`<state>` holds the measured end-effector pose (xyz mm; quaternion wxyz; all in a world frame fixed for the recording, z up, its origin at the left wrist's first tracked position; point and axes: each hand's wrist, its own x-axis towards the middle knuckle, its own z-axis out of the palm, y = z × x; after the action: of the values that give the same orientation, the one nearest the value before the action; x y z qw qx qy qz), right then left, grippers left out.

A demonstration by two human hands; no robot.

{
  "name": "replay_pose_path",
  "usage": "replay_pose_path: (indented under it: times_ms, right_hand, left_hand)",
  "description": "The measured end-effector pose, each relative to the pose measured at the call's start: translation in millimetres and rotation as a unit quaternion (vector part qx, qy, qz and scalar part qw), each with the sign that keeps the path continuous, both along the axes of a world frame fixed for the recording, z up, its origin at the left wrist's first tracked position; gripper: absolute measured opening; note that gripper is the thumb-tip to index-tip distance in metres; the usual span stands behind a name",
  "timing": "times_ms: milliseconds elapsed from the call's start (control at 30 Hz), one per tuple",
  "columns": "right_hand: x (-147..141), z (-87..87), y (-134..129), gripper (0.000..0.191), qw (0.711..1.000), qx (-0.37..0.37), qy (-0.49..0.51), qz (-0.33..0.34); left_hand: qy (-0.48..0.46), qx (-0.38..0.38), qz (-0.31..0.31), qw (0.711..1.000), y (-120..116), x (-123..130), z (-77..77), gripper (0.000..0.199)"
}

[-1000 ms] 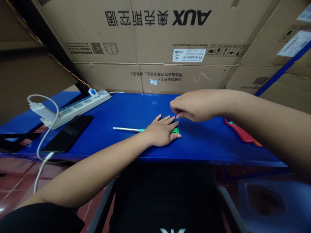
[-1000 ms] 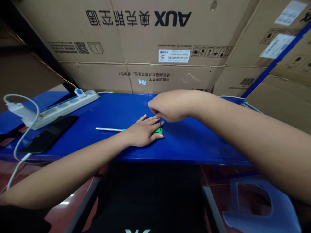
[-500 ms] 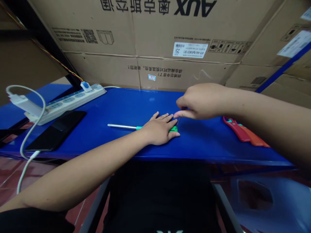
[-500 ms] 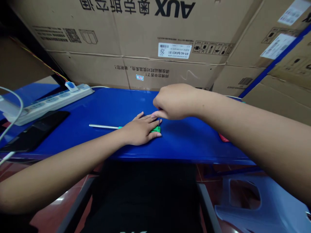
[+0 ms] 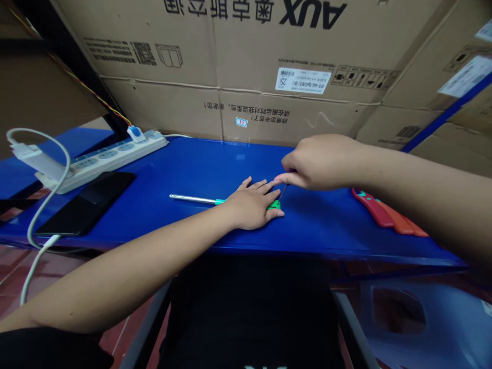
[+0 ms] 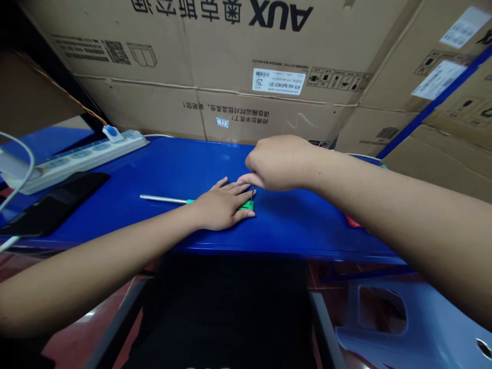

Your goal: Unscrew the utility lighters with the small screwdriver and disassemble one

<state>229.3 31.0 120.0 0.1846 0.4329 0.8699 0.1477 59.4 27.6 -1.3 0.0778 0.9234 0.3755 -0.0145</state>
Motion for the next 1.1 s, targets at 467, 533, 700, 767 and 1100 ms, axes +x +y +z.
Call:
replay_pose_path:
  times_ms: [467, 533, 700, 767, 1100]
  right_hand:
    - [-2, 4.3, -5, 0.048, 0.998, -0.022, -0.050, -0.029]
    - [-1, 4.9, -6, 0.044, 0.997, -0.063, -0.018, -0.029]
    - [-5, 7.9, -4, 0.029, 0.997, -0.055, -0.038, -0.023]
    - [-8, 8.2, -3, 0.043, 0.995, -0.030, -0.086, -0.035]
    - [-4, 7.4, -2, 0.035, 0.993, -0.115, -0.018, -0.001]
  left_hand:
    - [0.013, -0.015, 0.006, 1.000, -1, 2, 3.3, 0.075]
    - [0.018, -0.017, 0.007, 1.000, -1, 2, 4.2, 0.075]
    - [0.019, -0.017, 0.007, 1.000, -2, 2, 6.6, 0.074]
    - [0.017, -0.015, 0.005, 1.000, -3, 2, 6.7, 0.074]
    - [0.014, -0.019, 0.009, 1.000, -2, 2, 5.1, 0.075]
